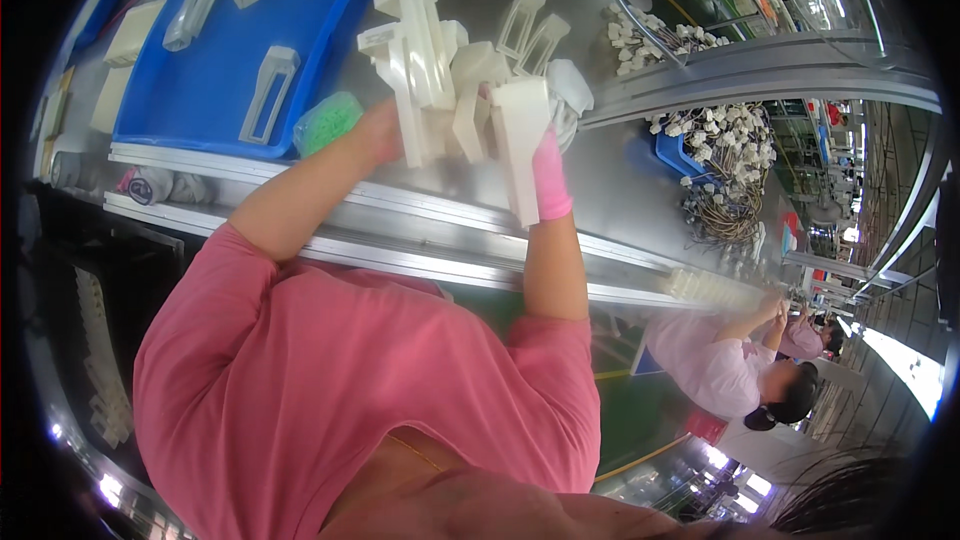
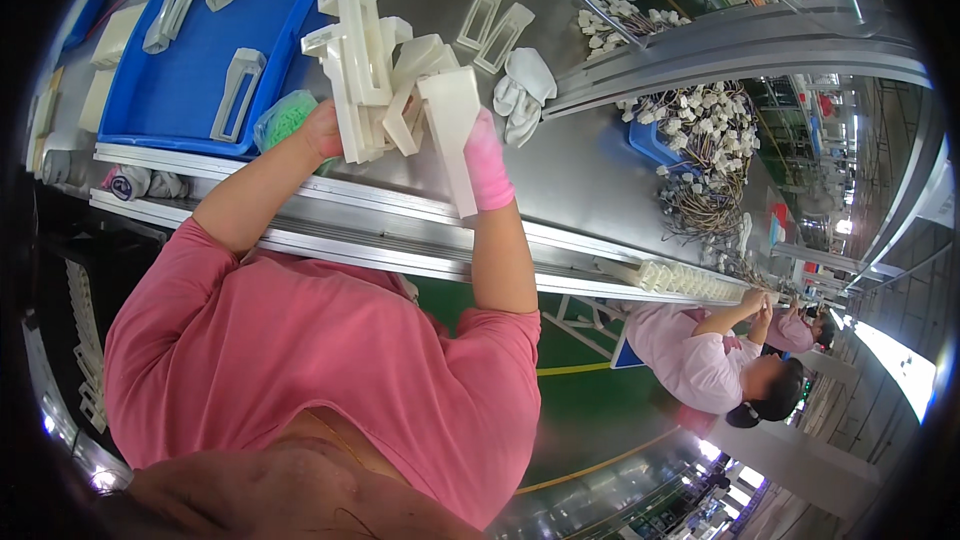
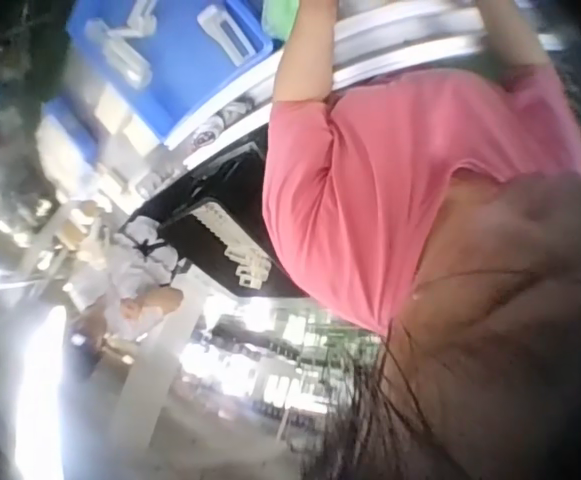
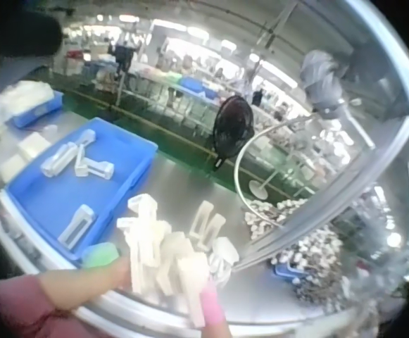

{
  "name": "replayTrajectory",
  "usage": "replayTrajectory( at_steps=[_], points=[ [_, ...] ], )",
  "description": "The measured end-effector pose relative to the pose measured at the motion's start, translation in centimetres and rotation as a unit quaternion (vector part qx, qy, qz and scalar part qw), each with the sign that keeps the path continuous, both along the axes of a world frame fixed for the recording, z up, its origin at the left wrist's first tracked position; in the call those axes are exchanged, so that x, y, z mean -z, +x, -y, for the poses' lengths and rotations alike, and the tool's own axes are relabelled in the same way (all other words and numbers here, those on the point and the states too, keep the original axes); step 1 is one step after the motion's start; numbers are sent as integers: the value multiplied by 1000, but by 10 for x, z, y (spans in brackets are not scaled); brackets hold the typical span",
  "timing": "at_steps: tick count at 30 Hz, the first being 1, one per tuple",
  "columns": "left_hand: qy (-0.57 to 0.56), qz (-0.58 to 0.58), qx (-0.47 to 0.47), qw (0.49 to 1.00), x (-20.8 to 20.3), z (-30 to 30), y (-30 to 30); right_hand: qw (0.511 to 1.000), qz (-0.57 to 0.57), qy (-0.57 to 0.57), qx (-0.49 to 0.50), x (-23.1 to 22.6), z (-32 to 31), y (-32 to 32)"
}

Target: The person inserts foam pads into plastic frames at an assembly line station. The person then gathers the assembled frames, carries them across the room, and places them onto another conveyor workbench.

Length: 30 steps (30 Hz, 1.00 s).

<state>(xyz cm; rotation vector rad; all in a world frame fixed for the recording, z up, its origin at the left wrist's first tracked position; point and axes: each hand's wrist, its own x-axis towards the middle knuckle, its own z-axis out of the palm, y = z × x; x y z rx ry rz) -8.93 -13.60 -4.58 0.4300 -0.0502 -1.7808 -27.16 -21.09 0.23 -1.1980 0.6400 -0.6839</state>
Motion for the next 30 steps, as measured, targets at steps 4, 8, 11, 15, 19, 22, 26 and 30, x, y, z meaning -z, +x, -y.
replayTrajectory(
  at_steps=[4,8,11,15,19,22,26,30],
  points=[
    [-51,16,11,998,-13,-3,1,987,67,147,-23,-4,-5,10],
    [-97,-1,15,995,-12,-4,3,987,48,152,28,-10,-11,12],
    [-35,78,5,996,-8,-5,8,998,11,56,-35,20,6,1],
    [-67,94,17,993,3,-11,12,970,-137,-191,61,30,-5,12],
    [-23,131,9,991,10,-10,9,988,-99,-92,78,9,-8,20],
    [-39,65,4,997,10,-11,12,996,-47,40,63,0,-2,22],
    [-22,80,-9,997,-3,-17,6,996,1,87,-14,11,10,11],
    [-60,76,-16,995,-2,-12,3,993,-63,-11,103,17,-3,23]
  ],
)
